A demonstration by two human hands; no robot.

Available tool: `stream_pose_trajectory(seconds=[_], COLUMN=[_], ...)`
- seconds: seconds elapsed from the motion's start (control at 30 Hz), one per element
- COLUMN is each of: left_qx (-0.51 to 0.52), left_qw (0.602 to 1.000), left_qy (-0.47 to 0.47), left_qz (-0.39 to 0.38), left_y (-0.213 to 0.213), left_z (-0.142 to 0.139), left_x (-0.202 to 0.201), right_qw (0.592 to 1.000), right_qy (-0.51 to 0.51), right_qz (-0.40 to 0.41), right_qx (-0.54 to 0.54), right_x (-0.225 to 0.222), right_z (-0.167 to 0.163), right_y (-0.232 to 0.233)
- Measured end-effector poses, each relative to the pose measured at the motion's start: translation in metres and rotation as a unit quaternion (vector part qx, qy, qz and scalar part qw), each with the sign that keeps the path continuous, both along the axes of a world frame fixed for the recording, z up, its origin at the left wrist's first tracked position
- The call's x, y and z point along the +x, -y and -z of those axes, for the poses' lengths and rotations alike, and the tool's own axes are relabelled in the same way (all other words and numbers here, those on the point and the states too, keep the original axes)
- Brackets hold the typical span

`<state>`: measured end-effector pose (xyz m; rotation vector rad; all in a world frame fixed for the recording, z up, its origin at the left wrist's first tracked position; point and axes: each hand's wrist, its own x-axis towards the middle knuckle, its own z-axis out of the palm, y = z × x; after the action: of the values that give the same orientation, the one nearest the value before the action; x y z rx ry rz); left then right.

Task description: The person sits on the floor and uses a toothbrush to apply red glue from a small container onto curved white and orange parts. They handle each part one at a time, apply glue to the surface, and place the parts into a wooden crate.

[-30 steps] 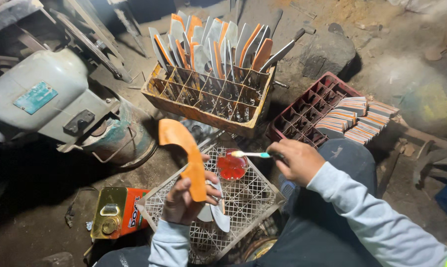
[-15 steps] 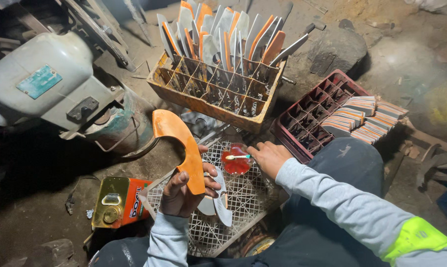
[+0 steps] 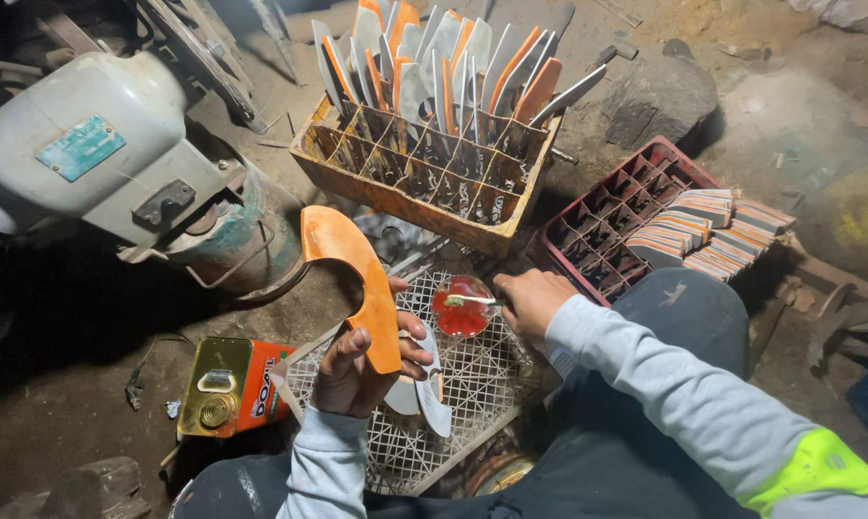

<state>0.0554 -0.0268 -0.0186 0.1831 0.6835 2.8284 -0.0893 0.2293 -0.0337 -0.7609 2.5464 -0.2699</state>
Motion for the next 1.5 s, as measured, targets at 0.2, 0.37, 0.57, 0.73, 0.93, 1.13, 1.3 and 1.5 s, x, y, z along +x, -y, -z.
stream_pose_trajectory(seconds=[0.2,0.37,0.57,0.73,0.93,1.13,1.3,1.5], left_qx=[0.006,0.008,0.001,0.004,0.096,0.194,0.220,0.225], left_qw=[1.000,1.000,1.000,1.000,0.993,0.973,0.965,0.962], left_qy=[-0.007,-0.006,0.002,0.028,0.057,0.062,0.055,0.059], left_qz=[0.004,0.008,0.010,0.014,0.042,0.109,0.134,0.142], left_y=[0.001,0.000,-0.007,-0.018,-0.068,-0.103,-0.105,-0.104], left_z=[0.002,0.005,0.011,0.015,0.027,0.026,0.020,0.018], left_x=[-0.001,-0.004,-0.006,-0.002,0.013,0.030,0.031,0.031], right_qw=[1.000,1.000,0.997,0.994,0.910,0.913,0.905,0.923], right_qy=[0.003,-0.022,-0.060,0.079,-0.079,-0.090,-0.094,-0.070], right_qz=[0.013,-0.005,-0.052,-0.022,-0.041,-0.069,-0.098,-0.103], right_qx=[-0.022,0.008,0.017,-0.070,-0.404,-0.393,-0.404,-0.365], right_x=[-0.003,0.008,0.027,0.015,0.013,0.005,0.000,-0.006], right_z=[-0.019,-0.026,-0.023,-0.048,-0.085,-0.088,-0.088,-0.094], right_y=[-0.023,-0.051,-0.069,-0.082,-0.085,-0.068,-0.074,-0.086])
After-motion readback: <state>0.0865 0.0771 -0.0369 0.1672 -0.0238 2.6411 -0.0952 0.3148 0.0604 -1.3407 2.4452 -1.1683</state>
